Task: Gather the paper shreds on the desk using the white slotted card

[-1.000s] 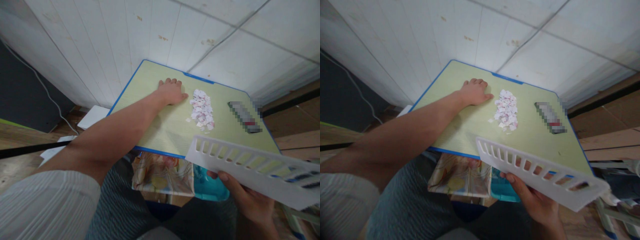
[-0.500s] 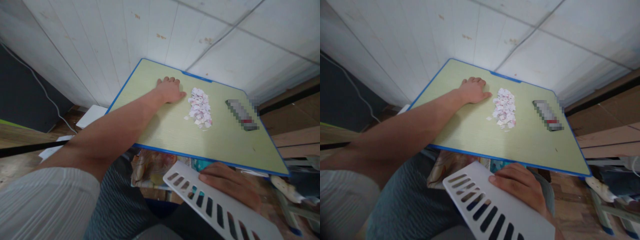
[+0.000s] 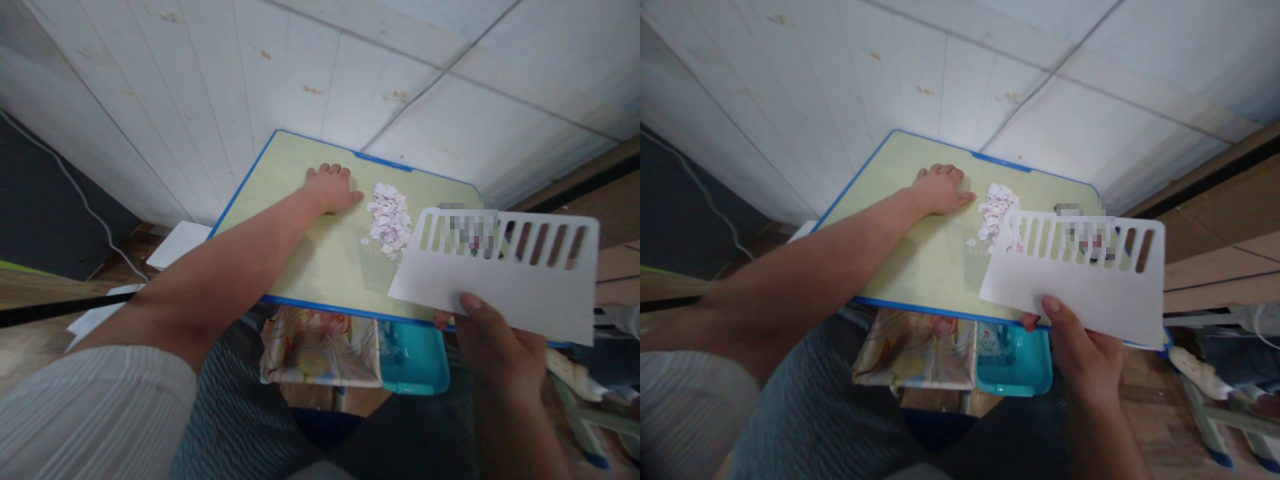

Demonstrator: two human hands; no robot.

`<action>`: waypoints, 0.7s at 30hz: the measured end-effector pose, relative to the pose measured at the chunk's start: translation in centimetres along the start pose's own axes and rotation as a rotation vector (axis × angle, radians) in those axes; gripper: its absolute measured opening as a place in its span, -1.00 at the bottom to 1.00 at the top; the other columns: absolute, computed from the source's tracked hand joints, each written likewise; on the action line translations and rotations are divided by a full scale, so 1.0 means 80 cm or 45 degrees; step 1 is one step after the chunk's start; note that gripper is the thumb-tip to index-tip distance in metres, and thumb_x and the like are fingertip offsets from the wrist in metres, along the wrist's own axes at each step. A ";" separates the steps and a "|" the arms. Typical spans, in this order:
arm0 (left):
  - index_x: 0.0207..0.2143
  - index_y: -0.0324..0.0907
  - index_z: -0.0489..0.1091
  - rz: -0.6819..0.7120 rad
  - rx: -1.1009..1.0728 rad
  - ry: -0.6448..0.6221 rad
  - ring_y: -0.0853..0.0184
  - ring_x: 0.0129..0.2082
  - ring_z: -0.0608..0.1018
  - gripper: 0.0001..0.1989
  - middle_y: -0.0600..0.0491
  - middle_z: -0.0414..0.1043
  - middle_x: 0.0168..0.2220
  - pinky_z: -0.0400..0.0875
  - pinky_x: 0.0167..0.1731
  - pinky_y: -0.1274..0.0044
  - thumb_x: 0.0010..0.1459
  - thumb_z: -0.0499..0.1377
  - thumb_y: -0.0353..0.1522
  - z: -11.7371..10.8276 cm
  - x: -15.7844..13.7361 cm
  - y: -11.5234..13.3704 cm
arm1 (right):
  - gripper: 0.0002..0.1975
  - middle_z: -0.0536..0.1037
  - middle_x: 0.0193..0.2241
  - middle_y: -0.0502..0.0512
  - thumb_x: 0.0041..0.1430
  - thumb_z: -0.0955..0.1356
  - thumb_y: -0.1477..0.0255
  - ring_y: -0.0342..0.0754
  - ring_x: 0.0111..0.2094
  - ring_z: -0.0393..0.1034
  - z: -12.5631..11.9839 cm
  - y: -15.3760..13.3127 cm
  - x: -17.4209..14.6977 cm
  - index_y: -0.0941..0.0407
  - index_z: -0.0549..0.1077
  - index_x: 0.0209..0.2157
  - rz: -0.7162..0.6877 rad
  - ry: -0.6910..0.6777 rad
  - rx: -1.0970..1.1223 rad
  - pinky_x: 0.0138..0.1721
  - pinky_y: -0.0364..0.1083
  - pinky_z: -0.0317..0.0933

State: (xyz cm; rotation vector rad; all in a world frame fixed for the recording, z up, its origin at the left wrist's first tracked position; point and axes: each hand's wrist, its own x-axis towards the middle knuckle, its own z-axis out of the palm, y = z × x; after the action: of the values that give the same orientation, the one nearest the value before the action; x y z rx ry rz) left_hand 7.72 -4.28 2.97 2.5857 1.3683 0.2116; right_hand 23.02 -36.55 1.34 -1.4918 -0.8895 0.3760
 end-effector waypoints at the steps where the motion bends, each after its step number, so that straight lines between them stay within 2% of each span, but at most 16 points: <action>1: 0.71 -0.11 0.27 0.001 0.003 -0.006 -0.27 0.72 0.25 -0.16 -0.23 0.24 0.74 0.12 0.69 -0.07 0.61 0.09 0.10 -0.001 0.000 0.000 | -0.67 0.60 -0.53 0.04 0.23 0.70 0.13 0.11 -0.53 0.53 -0.001 0.001 -0.004 0.02 0.65 -0.30 -0.001 -0.037 -0.005 -0.46 0.10 0.55; 4: 0.71 -0.15 0.27 0.002 0.007 -0.012 -0.27 0.72 0.25 -0.17 -0.25 0.22 0.75 0.13 0.69 -0.05 0.61 0.09 0.10 -0.001 0.000 0.001 | -0.69 0.66 -0.49 0.06 0.30 0.69 0.17 0.09 -0.53 0.57 -0.005 0.004 -0.012 0.06 0.66 -0.27 -0.017 -0.104 -0.015 -0.45 0.07 0.55; 6: 0.70 -0.15 0.29 0.001 0.012 -0.006 -0.26 0.72 0.25 -0.18 -0.24 0.23 0.75 0.14 0.69 -0.05 0.62 0.09 0.09 -0.001 0.000 0.000 | -0.70 0.68 -0.46 0.06 0.33 0.68 0.19 0.08 -0.51 0.59 -0.006 0.010 -0.003 0.08 0.66 -0.27 -0.053 -0.040 -0.021 -0.42 0.05 0.55; 9: 0.68 -0.16 0.31 0.001 0.030 0.008 -0.22 0.71 0.28 -0.19 -0.26 0.25 0.73 0.17 0.68 -0.04 0.63 0.08 0.09 0.000 0.001 -0.001 | -0.71 0.71 -0.43 0.06 0.33 0.65 0.17 0.06 -0.50 0.60 -0.004 0.024 0.033 0.08 0.68 -0.27 -0.107 0.075 0.005 -0.40 0.04 0.55; 14: 0.66 -0.19 0.34 0.004 0.063 0.003 -0.18 0.70 0.30 -0.20 -0.28 0.26 0.73 0.22 0.66 -0.01 0.64 0.06 0.10 0.000 0.000 -0.004 | -0.66 0.78 -0.39 0.13 0.36 0.62 0.10 0.05 -0.46 0.63 0.009 0.045 0.084 0.10 0.71 -0.28 -0.075 -0.024 -0.134 -0.27 0.05 0.57; 18: 0.65 -0.21 0.34 0.011 0.061 -0.004 -0.19 0.70 0.30 -0.20 -0.30 0.26 0.73 0.22 0.65 -0.04 0.64 0.05 0.09 -0.001 -0.001 -0.004 | -0.56 0.76 -0.43 0.16 0.37 0.59 -0.01 0.07 -0.47 0.60 0.023 0.043 0.084 0.07 0.72 -0.37 -0.104 -0.039 -0.232 -0.30 0.07 0.56; 21: 0.65 -0.19 0.35 0.006 0.049 0.008 -0.18 0.70 0.30 -0.21 -0.29 0.28 0.72 0.21 0.65 -0.05 0.64 0.07 0.09 0.001 0.000 -0.004 | -0.51 0.71 -0.49 0.16 0.36 0.58 -0.05 0.07 -0.48 0.57 0.029 0.034 0.081 0.04 0.69 -0.47 -0.127 -0.120 -0.314 -0.29 0.08 0.56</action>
State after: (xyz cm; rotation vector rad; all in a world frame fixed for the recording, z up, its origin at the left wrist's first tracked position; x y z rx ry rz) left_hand 7.48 -4.14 2.84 2.6223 1.3820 0.1963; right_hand 26.38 -30.09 0.21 -1.6573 -1.1124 0.2721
